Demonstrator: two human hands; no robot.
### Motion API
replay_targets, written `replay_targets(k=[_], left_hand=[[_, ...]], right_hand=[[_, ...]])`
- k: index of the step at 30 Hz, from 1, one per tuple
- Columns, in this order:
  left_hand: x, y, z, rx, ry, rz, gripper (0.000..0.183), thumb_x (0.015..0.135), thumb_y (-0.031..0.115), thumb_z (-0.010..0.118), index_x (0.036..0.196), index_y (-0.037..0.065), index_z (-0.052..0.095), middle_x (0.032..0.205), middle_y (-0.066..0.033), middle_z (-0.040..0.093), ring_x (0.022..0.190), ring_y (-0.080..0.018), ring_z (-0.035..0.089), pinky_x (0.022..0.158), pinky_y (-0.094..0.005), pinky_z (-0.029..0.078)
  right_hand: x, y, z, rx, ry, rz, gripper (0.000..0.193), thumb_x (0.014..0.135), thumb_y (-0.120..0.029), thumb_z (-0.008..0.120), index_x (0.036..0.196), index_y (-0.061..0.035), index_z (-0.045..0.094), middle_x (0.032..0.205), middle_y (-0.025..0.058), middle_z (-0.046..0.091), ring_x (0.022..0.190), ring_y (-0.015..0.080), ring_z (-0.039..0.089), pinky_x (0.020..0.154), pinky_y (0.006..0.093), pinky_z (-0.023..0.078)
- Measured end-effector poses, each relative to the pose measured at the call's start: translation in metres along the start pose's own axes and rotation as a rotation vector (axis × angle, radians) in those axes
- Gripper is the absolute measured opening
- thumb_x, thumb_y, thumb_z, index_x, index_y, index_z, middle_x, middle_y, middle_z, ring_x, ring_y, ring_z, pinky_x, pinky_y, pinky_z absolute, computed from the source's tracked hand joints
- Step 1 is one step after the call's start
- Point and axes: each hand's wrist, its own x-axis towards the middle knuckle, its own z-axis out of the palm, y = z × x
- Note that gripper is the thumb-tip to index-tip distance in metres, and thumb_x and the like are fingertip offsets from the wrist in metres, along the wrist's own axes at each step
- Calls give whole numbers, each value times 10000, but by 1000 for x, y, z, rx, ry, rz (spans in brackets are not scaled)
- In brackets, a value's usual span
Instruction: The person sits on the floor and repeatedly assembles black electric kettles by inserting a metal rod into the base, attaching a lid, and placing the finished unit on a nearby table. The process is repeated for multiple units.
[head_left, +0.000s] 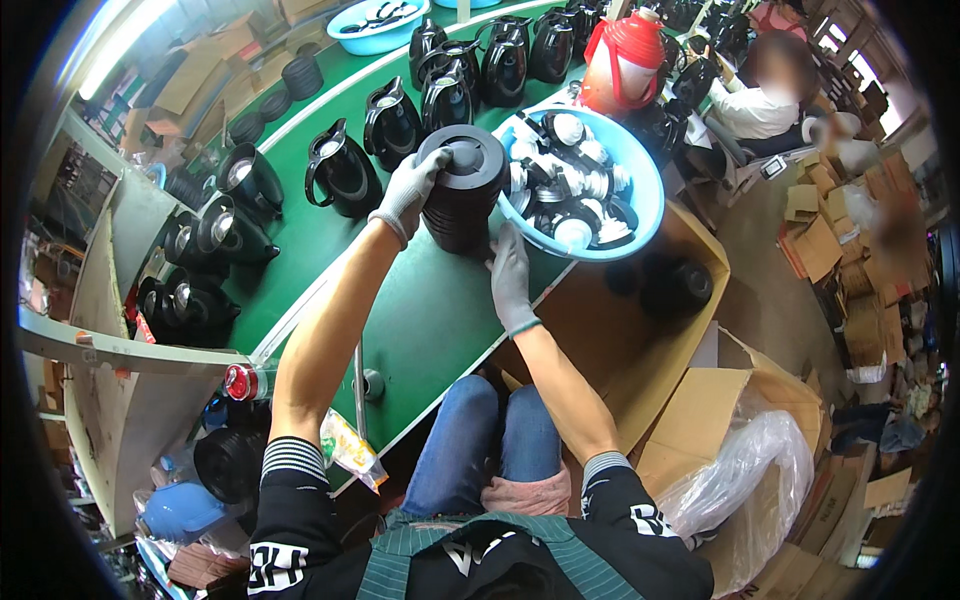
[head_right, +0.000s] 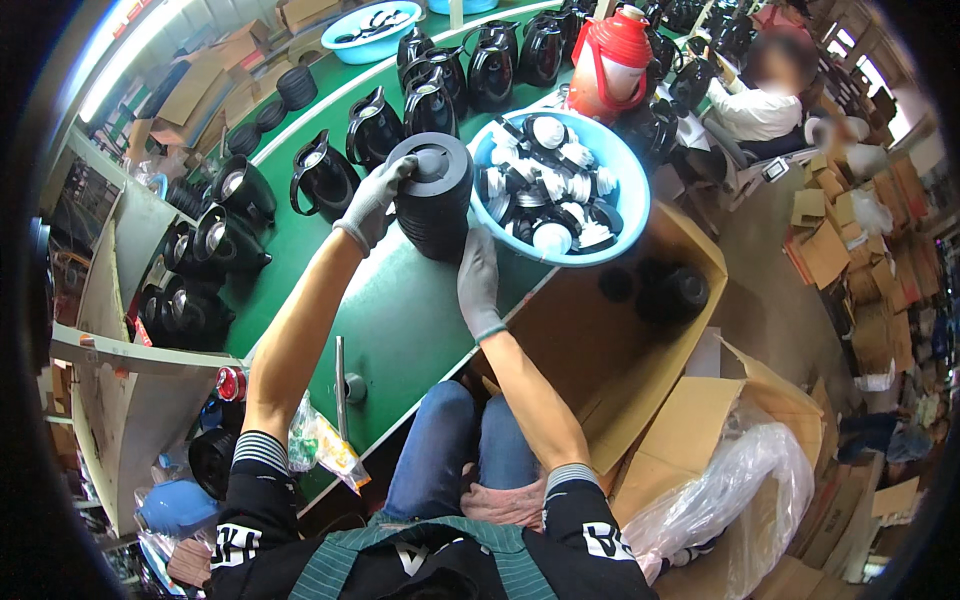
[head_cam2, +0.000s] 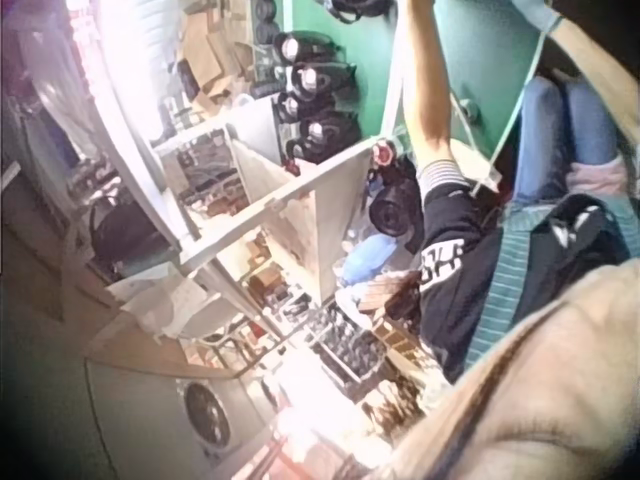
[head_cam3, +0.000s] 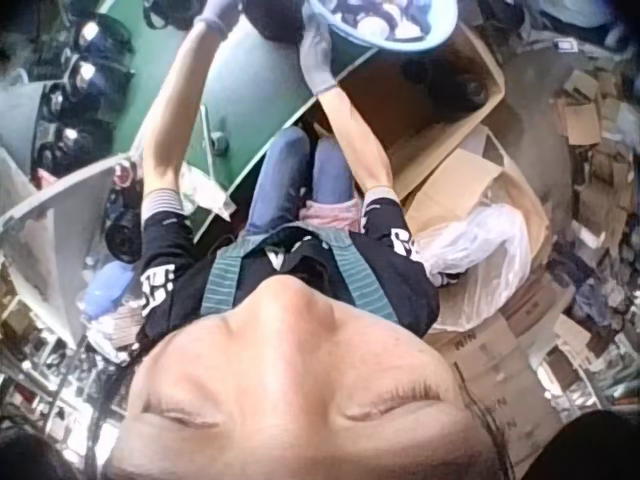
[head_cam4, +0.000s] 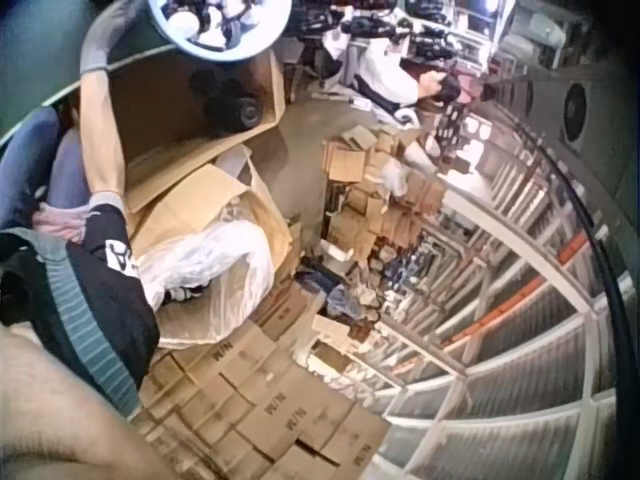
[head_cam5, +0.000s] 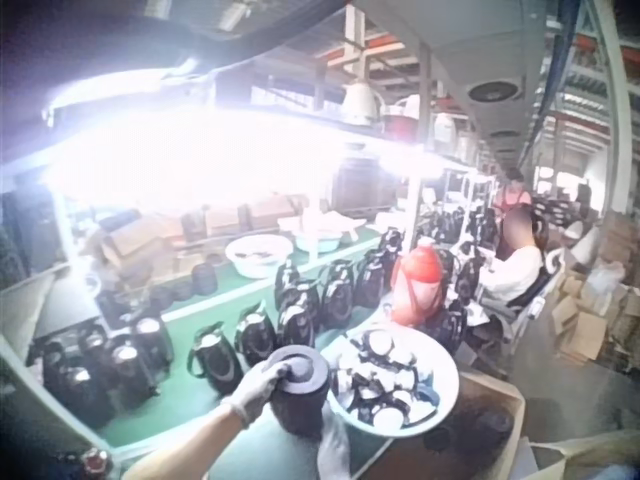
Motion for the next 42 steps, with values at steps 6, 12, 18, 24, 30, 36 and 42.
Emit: replay_targets(k=[6,12,18,24,30,36,42], left_hand=[[-16,16,-6,288,21,-110,520,1032,527,675,1296,79,684,1177,-47,633,1115,-179,594,973,-337,444],[-25,4,-40,287,159,169,502,1085,426,618,1345,-1,665,1362,-137,652,1238,-238,608,1096,-379,446],[-16,-28,-158,916,561,503,665,891,440,743,1357,-26,653,1339,-273,674,1254,-428,627,1099,-499,492],[34,28,-285,1743,883,389,432,857,354,711,1199,92,676,1224,-149,689,1169,-346,640,945,-496,534],[83,30,-338,1956,898,486,122,893,90,628,939,142,728,909,-135,719,881,-332,744,741,-480,604],[79,29,-338,1915,774,323,326,907,163,742,1232,190,746,1170,-73,751,1135,-299,689,940,-466,573],[59,70,-321,1818,854,503,441,880,240,825,1308,222,721,1184,-46,733,1148,-278,673,978,-452,554]], right_hand=[[-26,-85,21,-668,174,-736,1022,964,-367,785,1709,-2,189,1718,341,211,1585,525,258,1287,578,265],[-18,-85,17,-754,108,-738,1021,910,-339,828,1712,-60,261,1714,339,224,1574,521,288,1287,555,264],[-16,-89,17,-780,90,-695,911,934,-332,838,1682,-104,369,1688,338,279,1537,511,345,1257,557,321],[-20,-99,13,-798,42,-642,940,902,-281,867,1680,-94,373,1706,315,278,1559,473,349,1248,531,360],[-20,-106,8,-793,68,-667,807,863,-195,899,1574,-61,542,1681,321,362,1516,474,433,1228,499,384],[-13,-99,-3,-621,160,-689,771,929,-290,865,1591,-73,533,1639,313,418,1462,439,503,1177,485,436],[-23,-91,6,-416,226,-632,710,995,-169,803,1632,-122,491,1690,279,354,1463,345,517,1082,399,536]])
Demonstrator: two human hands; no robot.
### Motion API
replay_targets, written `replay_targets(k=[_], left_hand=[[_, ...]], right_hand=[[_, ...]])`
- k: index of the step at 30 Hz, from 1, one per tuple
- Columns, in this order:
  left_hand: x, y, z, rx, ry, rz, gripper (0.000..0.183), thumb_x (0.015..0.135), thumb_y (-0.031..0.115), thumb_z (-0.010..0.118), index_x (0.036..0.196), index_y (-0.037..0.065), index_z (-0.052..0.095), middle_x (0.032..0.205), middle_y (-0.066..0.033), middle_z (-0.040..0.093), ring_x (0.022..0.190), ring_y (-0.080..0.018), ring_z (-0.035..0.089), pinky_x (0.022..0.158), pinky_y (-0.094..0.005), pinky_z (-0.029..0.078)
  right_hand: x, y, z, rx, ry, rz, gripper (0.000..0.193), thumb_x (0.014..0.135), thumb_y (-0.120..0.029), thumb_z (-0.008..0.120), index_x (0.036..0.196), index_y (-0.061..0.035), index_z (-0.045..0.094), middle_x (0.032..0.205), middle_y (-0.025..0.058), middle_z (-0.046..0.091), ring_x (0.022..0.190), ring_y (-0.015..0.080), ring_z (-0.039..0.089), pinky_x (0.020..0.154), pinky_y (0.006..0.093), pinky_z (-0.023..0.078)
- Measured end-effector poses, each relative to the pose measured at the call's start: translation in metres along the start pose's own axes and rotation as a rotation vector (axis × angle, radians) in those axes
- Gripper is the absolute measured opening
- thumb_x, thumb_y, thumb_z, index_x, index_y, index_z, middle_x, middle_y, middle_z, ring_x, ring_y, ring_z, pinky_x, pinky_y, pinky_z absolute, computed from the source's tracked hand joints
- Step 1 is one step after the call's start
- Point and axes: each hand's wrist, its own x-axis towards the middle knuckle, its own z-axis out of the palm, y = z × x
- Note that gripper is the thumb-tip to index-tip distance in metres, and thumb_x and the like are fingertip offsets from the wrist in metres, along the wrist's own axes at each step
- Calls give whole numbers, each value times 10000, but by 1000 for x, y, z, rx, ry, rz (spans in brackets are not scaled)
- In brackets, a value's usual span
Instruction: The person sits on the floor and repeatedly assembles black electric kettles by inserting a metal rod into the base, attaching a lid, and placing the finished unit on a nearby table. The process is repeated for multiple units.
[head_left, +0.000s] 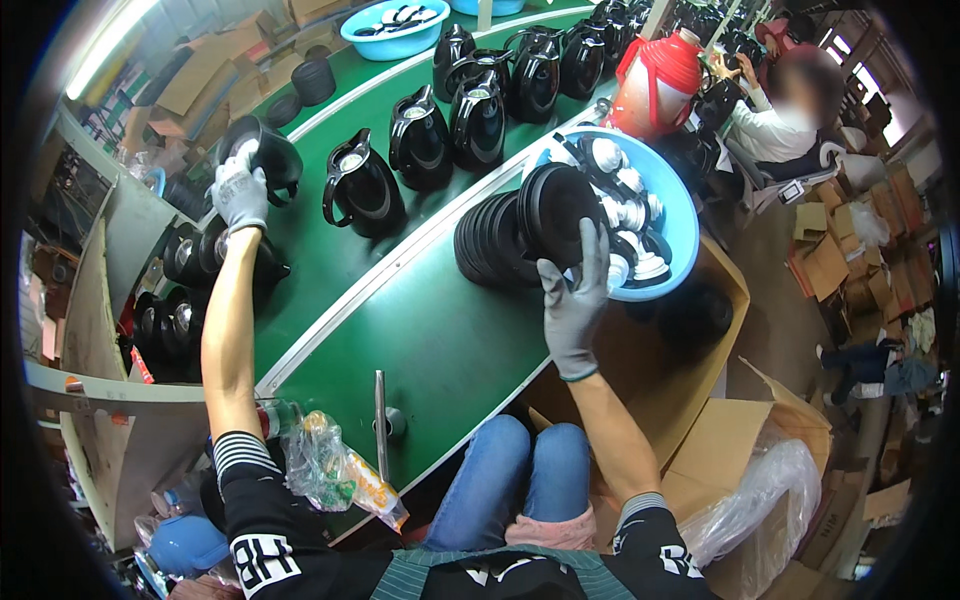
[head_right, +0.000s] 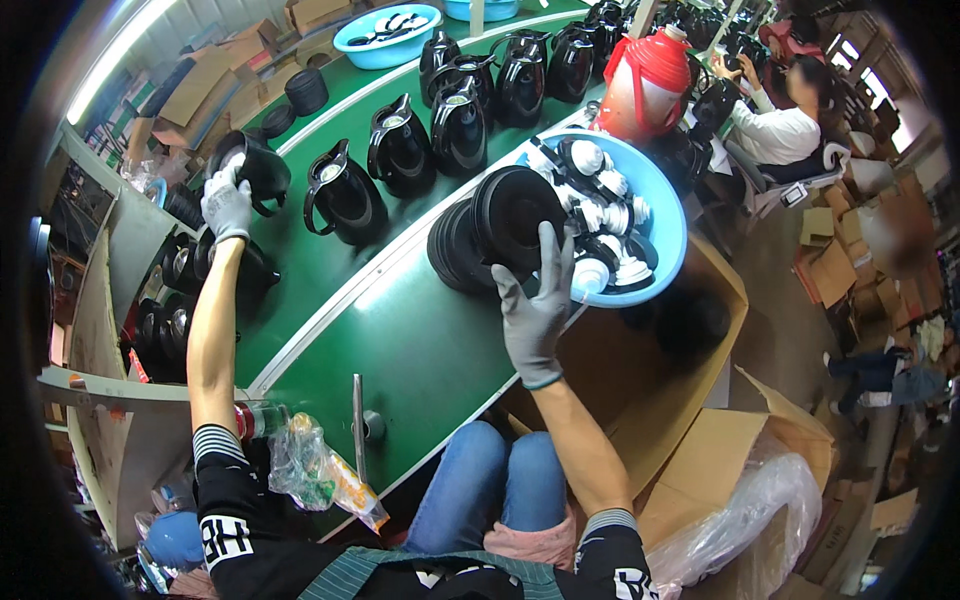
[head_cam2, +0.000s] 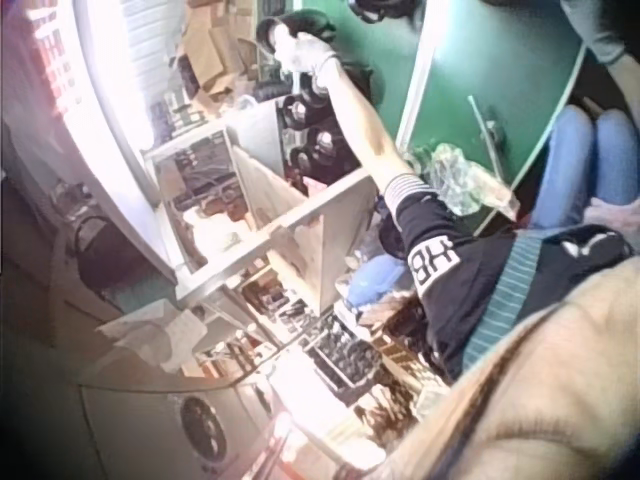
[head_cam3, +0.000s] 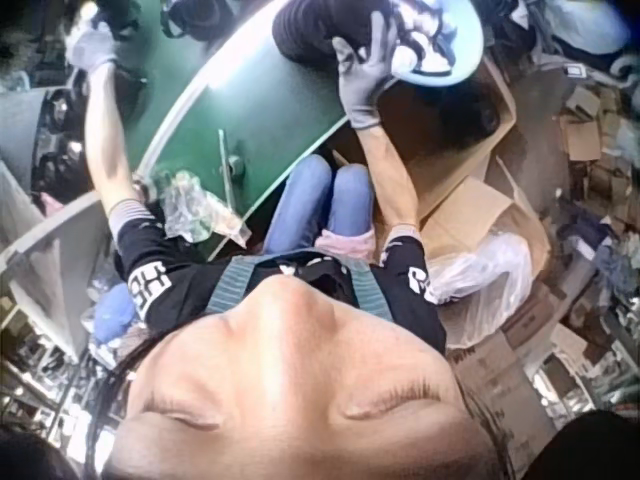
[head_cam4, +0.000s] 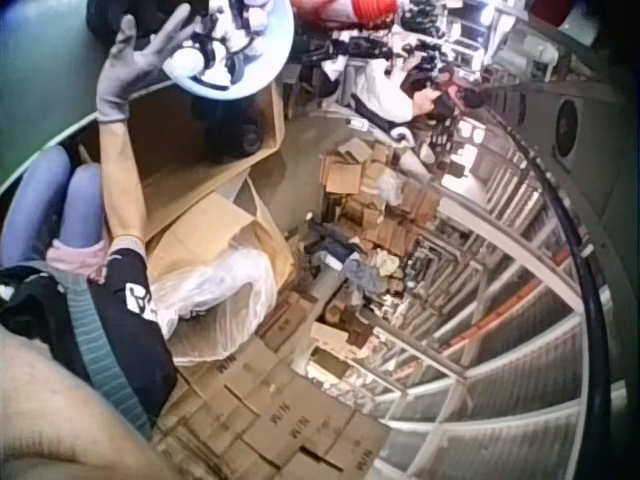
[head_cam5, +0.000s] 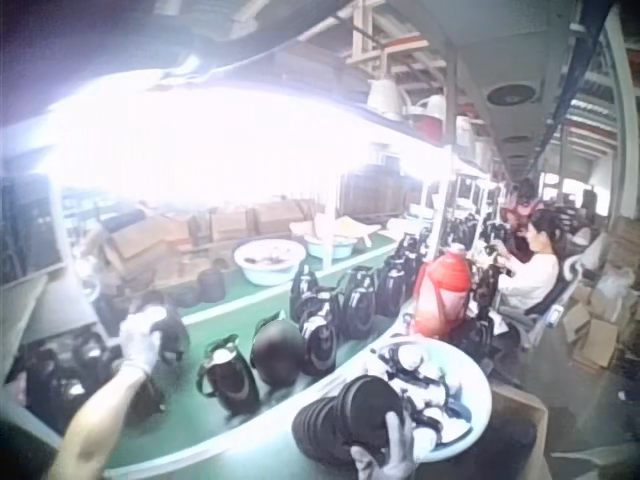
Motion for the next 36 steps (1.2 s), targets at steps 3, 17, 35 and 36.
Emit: replay_targets(k=[3,17,35,36], left_hand=[[17,0,-33,-26,45,29,451,883,249,818,1322,209,724,1184,-50,738,1158,-278,676,994,-443,550],[-34,-5,-243,-405,59,261,321,890,12,771,1209,33,747,1134,-160,742,1095,-344,693,975,-425,533],[-216,29,-451,-729,-359,995,261,777,157,848,1019,165,752,1034,0,705,1150,-234,684,1121,-503,532],[-221,33,-459,-731,-407,1041,266,785,134,842,1032,181,755,1055,8,705,1168,-228,677,1138,-511,522]], right_hand=[[-7,13,18,-117,143,-119,777,981,-265,824,1634,-70,452,1679,274,365,1525,450,439,1212,499,423],[-54,-4,-14,200,338,-24,782,1033,-349,744,1640,-7,389,1668,283,371,1553,444,377,1251,572,355],[-110,-108,-123,21,-669,-540,998,814,-493,879,1627,-96,456,1660,211,423,1521,441,420,1249,550,371],[-107,-144,-139,75,-688,-629,885,802,-438,908,1554,-136,550,1629,198,449,1507,445,433,1247,581,354]])
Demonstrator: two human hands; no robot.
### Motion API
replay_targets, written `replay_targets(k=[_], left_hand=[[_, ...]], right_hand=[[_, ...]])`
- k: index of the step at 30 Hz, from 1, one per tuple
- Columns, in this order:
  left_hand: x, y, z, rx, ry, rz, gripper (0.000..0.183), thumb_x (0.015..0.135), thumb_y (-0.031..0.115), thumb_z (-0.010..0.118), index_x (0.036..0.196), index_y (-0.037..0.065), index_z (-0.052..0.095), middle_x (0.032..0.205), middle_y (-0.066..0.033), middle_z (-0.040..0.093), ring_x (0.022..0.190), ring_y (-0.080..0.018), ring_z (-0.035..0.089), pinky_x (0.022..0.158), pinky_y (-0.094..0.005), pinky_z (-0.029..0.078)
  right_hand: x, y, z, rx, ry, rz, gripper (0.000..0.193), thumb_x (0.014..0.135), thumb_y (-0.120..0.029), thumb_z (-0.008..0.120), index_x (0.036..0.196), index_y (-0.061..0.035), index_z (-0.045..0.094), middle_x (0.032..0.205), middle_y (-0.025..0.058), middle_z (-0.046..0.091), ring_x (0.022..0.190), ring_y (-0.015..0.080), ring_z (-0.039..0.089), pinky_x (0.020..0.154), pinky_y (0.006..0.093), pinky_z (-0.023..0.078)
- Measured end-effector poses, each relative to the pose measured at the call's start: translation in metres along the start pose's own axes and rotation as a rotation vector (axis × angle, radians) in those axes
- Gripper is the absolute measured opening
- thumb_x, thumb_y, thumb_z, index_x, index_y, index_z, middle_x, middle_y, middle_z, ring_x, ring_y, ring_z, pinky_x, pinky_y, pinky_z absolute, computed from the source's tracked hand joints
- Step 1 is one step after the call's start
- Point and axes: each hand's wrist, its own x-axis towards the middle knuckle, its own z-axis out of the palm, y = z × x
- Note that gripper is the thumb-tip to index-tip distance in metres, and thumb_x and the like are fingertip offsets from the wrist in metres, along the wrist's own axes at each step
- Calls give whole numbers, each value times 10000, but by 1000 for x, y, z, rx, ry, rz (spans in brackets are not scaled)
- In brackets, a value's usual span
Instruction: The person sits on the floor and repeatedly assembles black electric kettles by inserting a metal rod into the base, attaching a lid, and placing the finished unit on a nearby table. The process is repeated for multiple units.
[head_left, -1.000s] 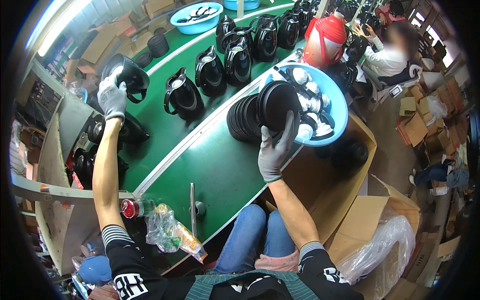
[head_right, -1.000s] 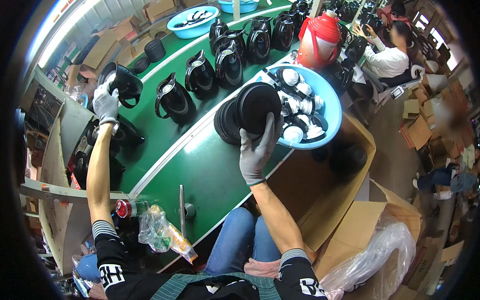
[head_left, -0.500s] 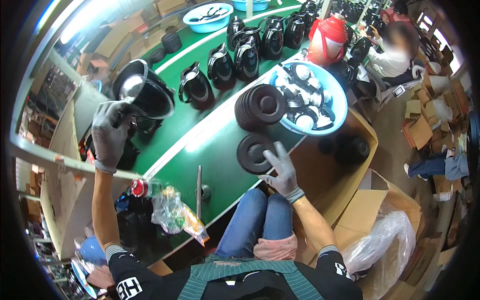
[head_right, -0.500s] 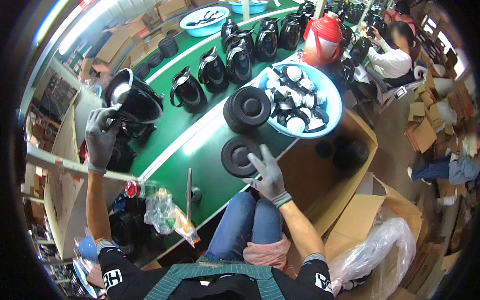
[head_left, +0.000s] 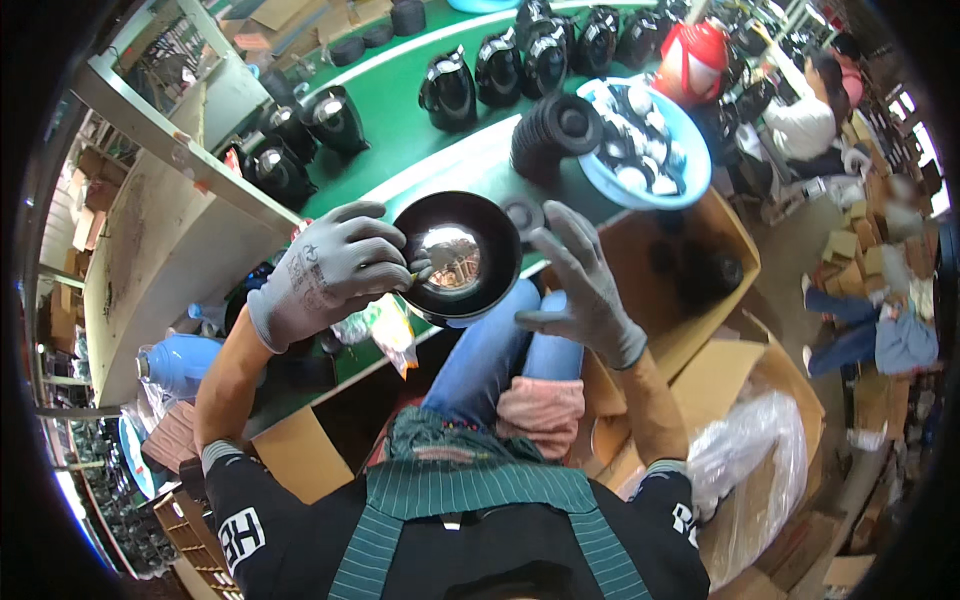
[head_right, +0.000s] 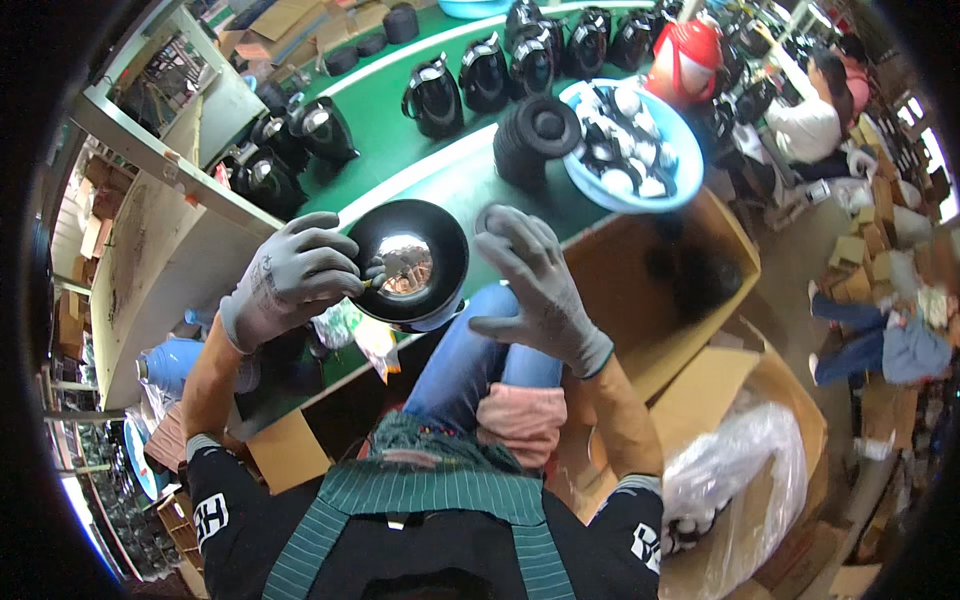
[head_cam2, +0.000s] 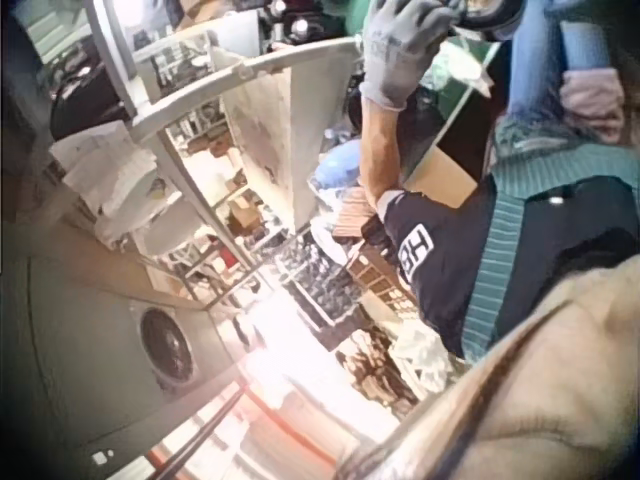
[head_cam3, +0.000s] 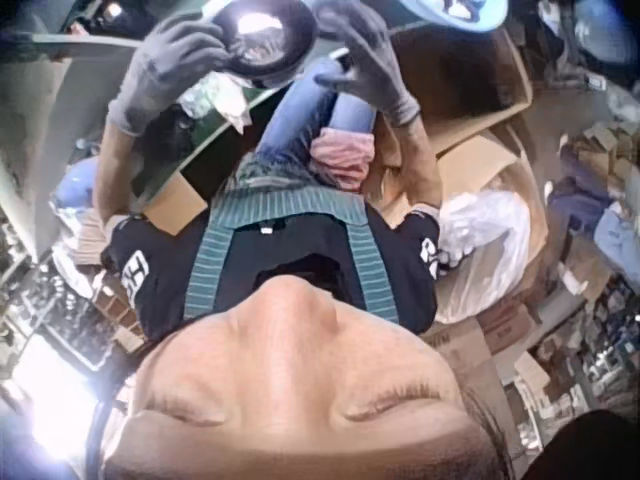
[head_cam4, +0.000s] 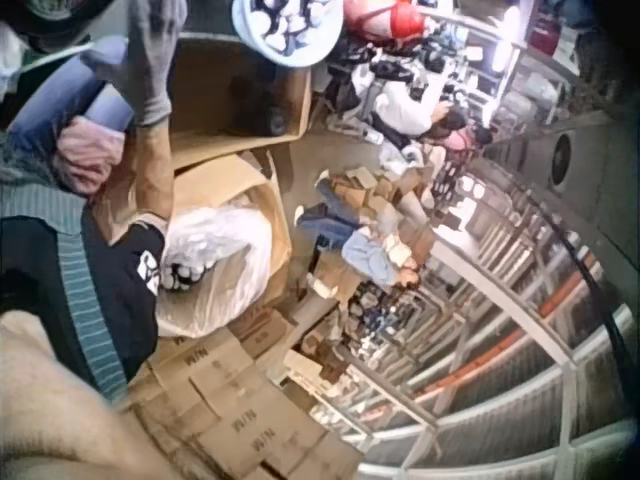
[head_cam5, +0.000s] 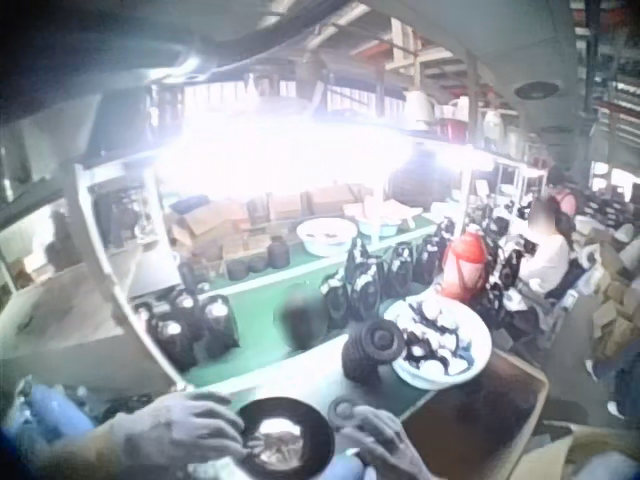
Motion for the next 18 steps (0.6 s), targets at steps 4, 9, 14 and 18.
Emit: replay_targets(k=[4,9,14,18], left_hand=[[-6,30,6,-142,-50,82,294,810,121,827,1085,204,764,1124,19,699,1221,-235,657,1192,-524,477],[-25,56,29,-259,87,38,437,846,105,812,1276,148,749,1319,-67,710,1323,-337,626,1184,-539,451],[-109,88,106,-177,248,-160,726,738,198,871,1404,45,626,1447,-196,643,1359,-387,611,1167,-587,451],[-124,106,169,-180,363,-168,737,816,251,854,1442,-2,558,1462,-229,622,1348,-434,619,1161,-630,446]], right_hand=[[9,-62,-26,-4,-347,-175,372,789,-273,899,1076,-176,682,1514,115,597,1478,340,506,1172,629,365],[-54,-106,-14,217,-263,126,370,790,-95,901,1093,-70,690,1494,196,616,1369,396,619,1092,472,536],[-107,-131,0,462,95,857,419,896,-62,854,1284,13,715,1337,111,756,1145,173,717,968,328,572],[-90,-135,-2,636,133,1144,464,998,-114,795,1416,46,671,1184,57,775,1047,77,675,934,259,564]])
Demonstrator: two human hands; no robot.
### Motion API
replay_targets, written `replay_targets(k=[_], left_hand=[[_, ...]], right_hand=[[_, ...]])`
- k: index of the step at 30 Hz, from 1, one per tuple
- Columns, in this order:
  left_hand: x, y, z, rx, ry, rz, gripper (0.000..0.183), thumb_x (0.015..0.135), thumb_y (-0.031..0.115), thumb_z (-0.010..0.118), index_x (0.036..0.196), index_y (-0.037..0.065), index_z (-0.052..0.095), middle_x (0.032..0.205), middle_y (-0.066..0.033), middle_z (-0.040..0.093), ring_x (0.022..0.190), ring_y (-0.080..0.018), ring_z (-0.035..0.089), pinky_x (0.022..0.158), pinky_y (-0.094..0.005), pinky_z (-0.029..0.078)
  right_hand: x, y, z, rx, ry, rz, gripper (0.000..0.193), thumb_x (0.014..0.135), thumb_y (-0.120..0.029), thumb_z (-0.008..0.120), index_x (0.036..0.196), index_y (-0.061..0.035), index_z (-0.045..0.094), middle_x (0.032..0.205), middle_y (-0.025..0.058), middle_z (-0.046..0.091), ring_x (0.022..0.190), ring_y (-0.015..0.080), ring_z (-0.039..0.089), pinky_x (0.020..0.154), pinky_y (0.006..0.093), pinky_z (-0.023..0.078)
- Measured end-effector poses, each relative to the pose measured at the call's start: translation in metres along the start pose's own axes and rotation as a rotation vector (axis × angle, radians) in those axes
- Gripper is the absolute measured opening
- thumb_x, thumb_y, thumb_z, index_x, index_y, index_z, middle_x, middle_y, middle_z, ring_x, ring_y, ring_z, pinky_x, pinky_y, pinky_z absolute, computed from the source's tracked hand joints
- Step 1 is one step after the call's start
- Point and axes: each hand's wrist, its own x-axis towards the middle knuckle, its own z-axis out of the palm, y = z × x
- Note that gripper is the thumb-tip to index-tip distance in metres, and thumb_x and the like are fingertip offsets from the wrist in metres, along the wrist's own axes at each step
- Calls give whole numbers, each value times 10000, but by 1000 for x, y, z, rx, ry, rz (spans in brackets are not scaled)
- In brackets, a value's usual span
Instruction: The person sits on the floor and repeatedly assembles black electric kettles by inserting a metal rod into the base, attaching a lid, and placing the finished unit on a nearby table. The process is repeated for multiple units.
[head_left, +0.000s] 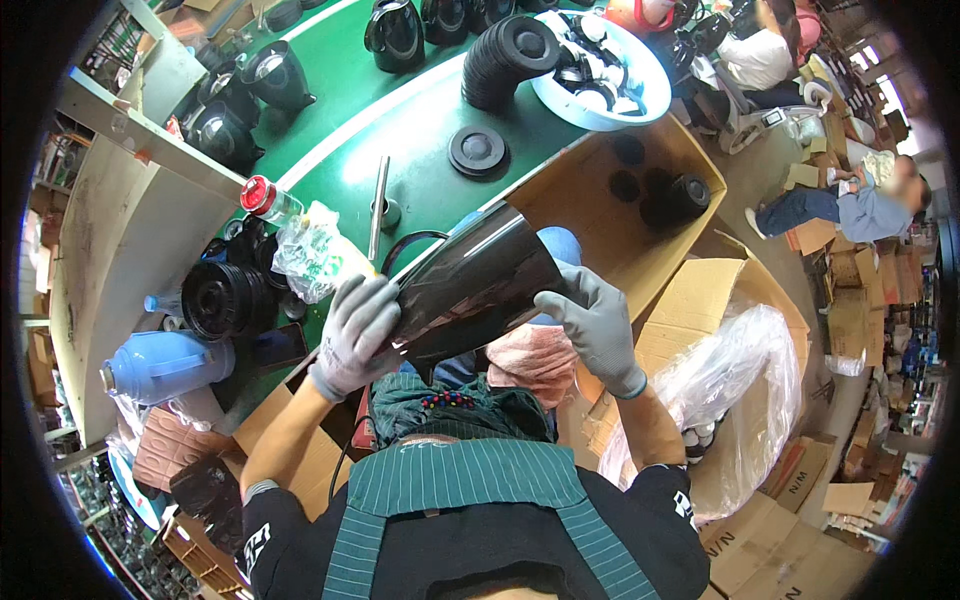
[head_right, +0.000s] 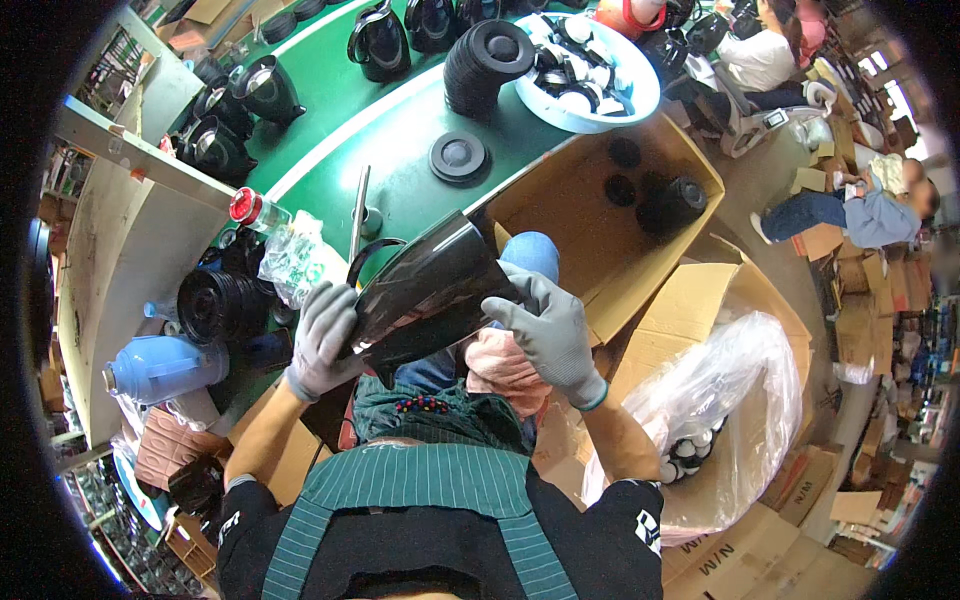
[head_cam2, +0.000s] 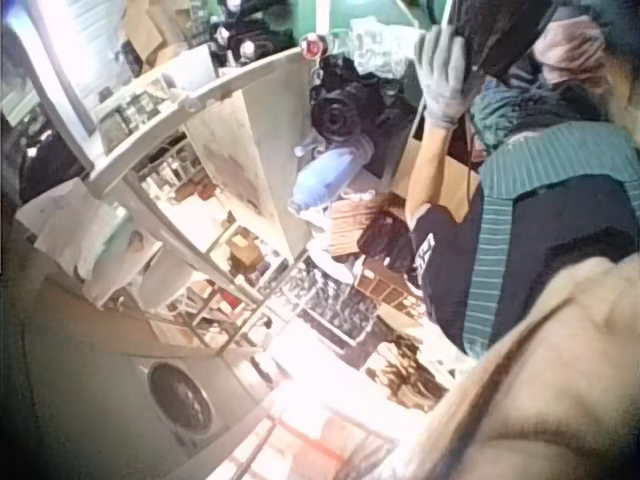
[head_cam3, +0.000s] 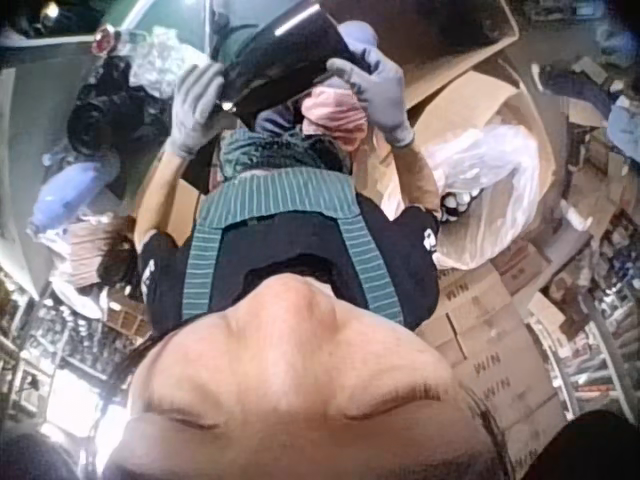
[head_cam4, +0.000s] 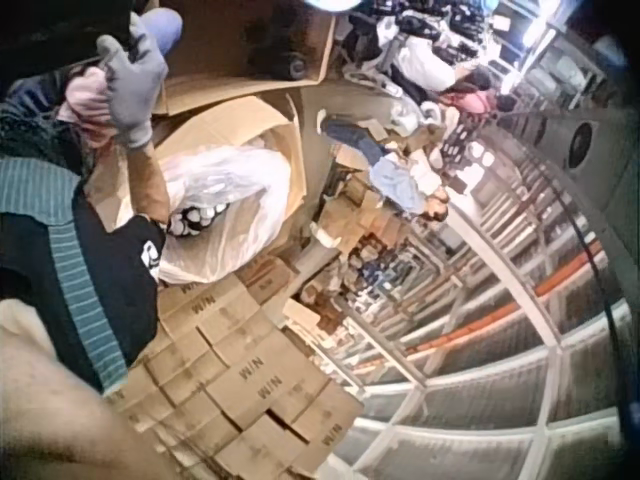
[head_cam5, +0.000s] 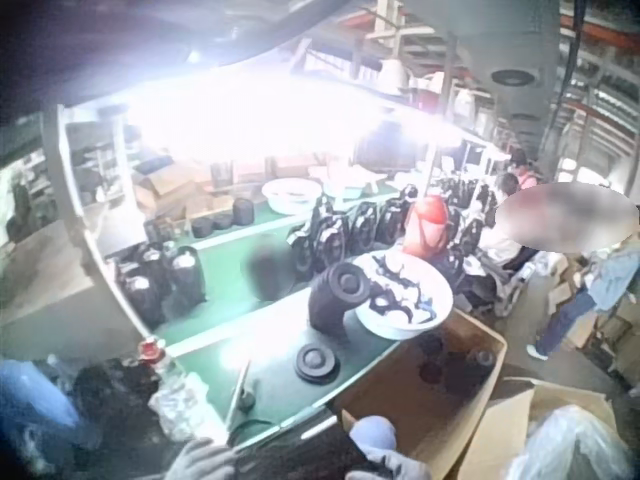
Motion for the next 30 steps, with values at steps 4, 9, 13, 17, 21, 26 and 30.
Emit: replay_targets(k=[4,9,13,17,21,26,30], left_hand=[[28,-9,26,-35,273,-264,638,856,162,822,1434,-2,605,1290,-201,720,1196,-391,695,1074,-525,525],[17,-32,59,-414,415,-812,554,914,8,749,1458,-2,640,1123,-142,774,1003,-229,743,905,-359,591],[-18,-81,72,-616,341,-846,471,968,12,681,1437,-20,652,1163,-128,772,1036,-217,746,943,-343,596],[-136,-117,138,-1054,47,-873,679,941,401,774,1495,50,598,1477,-182,640,1255,-332,685,1111,-468,548],[-137,-107,140,-1269,38,-1024,666,965,359,756,1521,47,566,1509,-178,613,1300,-321,654,1141,-462,523],[-124,-101,144,-1366,49,-1050,654,994,307,733,1554,42,525,1550,-172,580,1355,-308,615,1179,-454,492],[-96,-95,148,-1427,75,-970,647,1017,265,716,1581,39,492,1582,-167,553,1400,-297,584,1209,-447,467]], right_hand=[[17,1,15,-32,-1,125,366,1015,-160,793,1320,31,723,1079,-4,767,945,46,643,842,247,557],[64,-21,27,-339,-44,207,269,1068,-268,726,1056,-3,767,903,-1,720,829,46,602,740,244,513],[132,17,14,-52,-272,10,339,1094,-297,658,1084,18,784,900,55,780,825,98,697,773,288,563],[261,82,32,-655,71,-409,549,1018,-350,722,1436,-4,639,1317,271,689,1286,351,658,1092,425,509],[346,116,49,-1360,87,-145,1166,800,-620,847,1702,-106,318,1703,346,233,1575,516,251,1189,723,320],[341,125,38,-1108,72,-221,1117,811,-585,844,1682,-69,373,1642,356,334,1517,525,357,1228,621,345],[246,67,20,-453,-13,-396,1064,855,-491,815,1676,3,355,1610,297,447,1485,414,484,1244,460,385]])
